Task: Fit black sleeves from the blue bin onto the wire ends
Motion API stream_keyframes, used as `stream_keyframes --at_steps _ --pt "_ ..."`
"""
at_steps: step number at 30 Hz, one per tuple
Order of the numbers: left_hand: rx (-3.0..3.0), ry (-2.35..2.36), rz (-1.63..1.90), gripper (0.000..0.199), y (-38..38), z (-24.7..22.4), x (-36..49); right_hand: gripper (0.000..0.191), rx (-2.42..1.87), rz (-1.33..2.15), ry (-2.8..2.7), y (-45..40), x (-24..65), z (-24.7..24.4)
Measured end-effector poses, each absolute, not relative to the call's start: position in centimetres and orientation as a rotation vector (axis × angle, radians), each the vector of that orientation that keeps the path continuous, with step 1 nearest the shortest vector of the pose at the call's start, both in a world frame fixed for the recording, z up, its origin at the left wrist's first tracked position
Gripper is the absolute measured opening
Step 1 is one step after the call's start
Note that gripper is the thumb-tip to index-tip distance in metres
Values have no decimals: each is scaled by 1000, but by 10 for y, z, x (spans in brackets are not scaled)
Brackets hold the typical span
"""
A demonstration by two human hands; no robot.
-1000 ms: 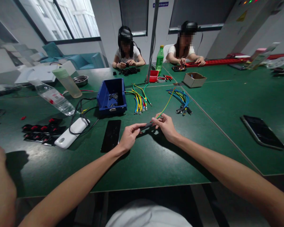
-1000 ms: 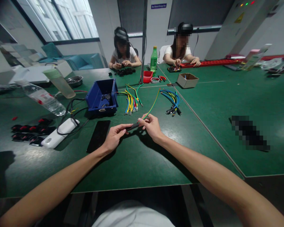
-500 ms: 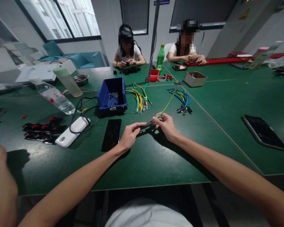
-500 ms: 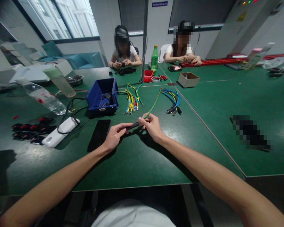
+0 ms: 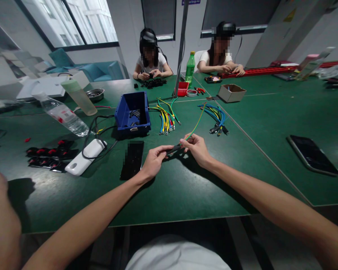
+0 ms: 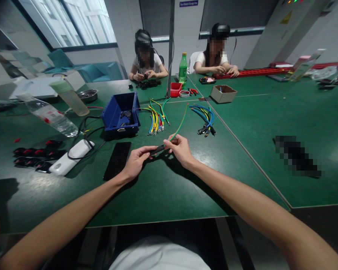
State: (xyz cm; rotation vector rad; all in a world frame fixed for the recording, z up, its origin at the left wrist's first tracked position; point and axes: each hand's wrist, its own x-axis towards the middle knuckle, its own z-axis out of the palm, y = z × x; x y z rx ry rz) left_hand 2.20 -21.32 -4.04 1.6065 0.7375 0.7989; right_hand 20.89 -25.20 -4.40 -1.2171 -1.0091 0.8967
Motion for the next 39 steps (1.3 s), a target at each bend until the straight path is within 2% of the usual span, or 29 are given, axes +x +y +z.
stream_keyframes --at_steps 39 --pt "1577 651 769 39 -210 -47 21 31 -1212 906 -1027 -250 210 -49"
